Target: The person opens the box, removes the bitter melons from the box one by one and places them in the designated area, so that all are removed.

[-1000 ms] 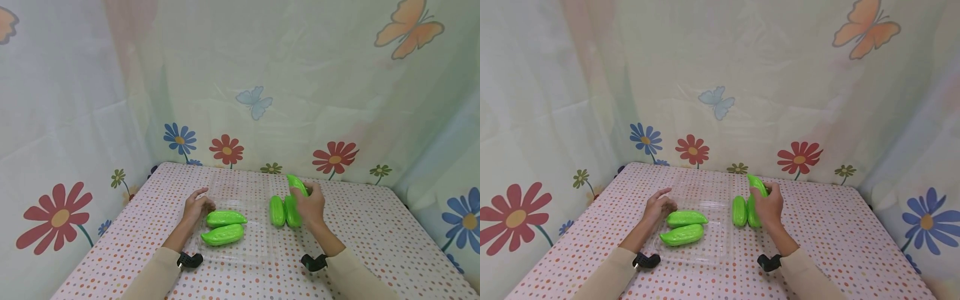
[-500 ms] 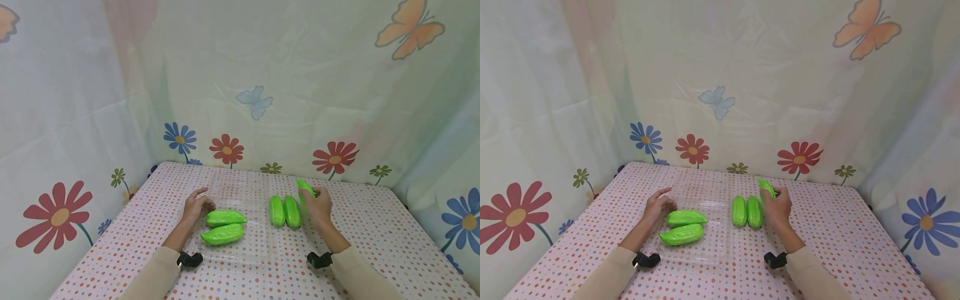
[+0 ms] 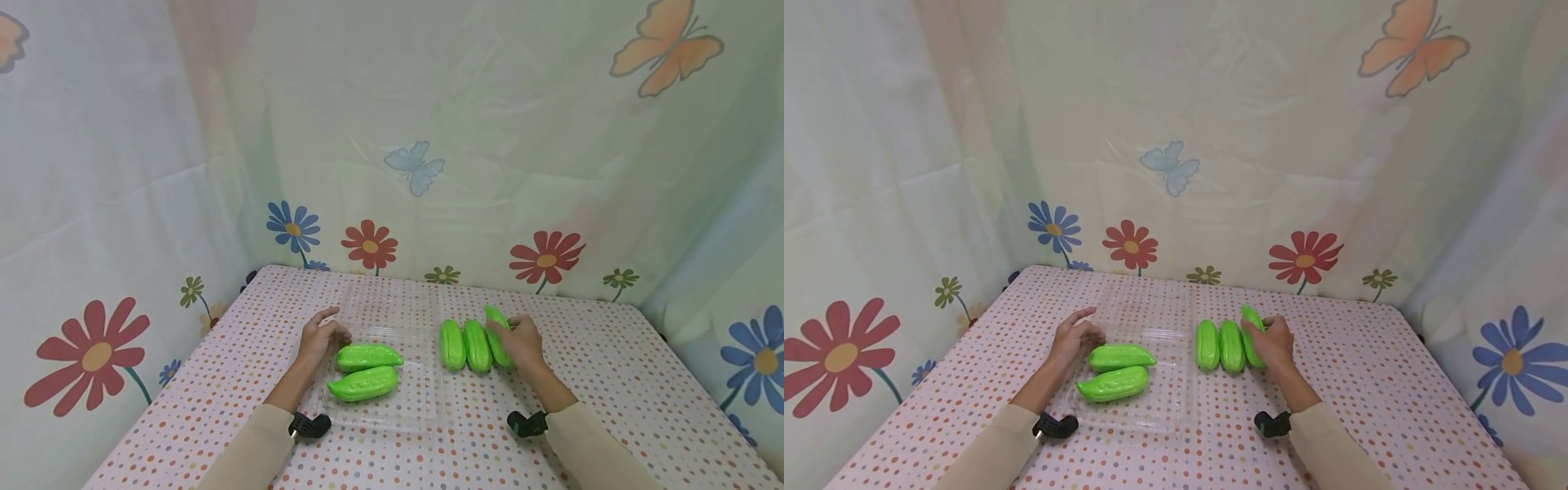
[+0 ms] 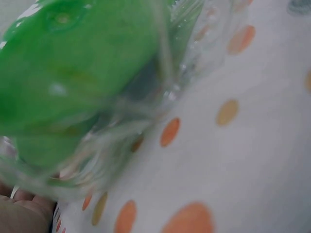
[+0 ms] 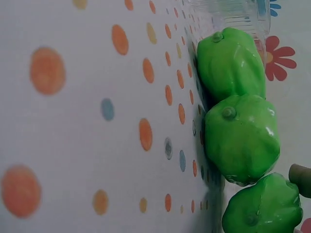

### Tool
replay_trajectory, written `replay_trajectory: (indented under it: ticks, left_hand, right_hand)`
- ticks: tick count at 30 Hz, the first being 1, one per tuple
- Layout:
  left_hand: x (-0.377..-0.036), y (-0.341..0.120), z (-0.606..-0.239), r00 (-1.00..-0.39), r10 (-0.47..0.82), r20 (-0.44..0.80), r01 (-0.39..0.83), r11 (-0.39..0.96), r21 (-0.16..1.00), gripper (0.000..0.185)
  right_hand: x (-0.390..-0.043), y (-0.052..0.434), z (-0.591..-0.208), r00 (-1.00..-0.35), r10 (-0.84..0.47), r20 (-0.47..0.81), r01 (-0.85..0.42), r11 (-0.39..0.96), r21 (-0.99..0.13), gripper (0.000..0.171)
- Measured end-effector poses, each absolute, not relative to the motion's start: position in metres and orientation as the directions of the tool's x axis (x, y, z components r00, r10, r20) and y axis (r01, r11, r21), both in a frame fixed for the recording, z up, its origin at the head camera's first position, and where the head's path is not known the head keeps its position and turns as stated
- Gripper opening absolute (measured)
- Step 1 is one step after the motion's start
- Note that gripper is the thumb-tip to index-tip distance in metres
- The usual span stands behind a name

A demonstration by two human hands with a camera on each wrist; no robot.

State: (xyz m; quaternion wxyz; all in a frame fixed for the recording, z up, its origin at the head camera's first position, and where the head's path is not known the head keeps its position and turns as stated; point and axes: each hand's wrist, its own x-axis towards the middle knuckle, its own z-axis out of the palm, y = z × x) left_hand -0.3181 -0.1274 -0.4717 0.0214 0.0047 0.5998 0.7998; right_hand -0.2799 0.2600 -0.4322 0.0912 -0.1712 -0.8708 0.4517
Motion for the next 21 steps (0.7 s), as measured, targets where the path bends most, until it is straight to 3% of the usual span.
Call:
replay_trajectory:
  ticks: [21]
  left_hand:
    - [-0.3144, -0.1240, -0.4707, -1.000, 0.010, -0.009, -0.012, -0.297, 0.955, 0.054]
  right_hand:
    - [-0.2817, 0.2673, -0.4400, -0.930, 0.367, 0.026, 0.247, 0.673, -0.697, 0.079]
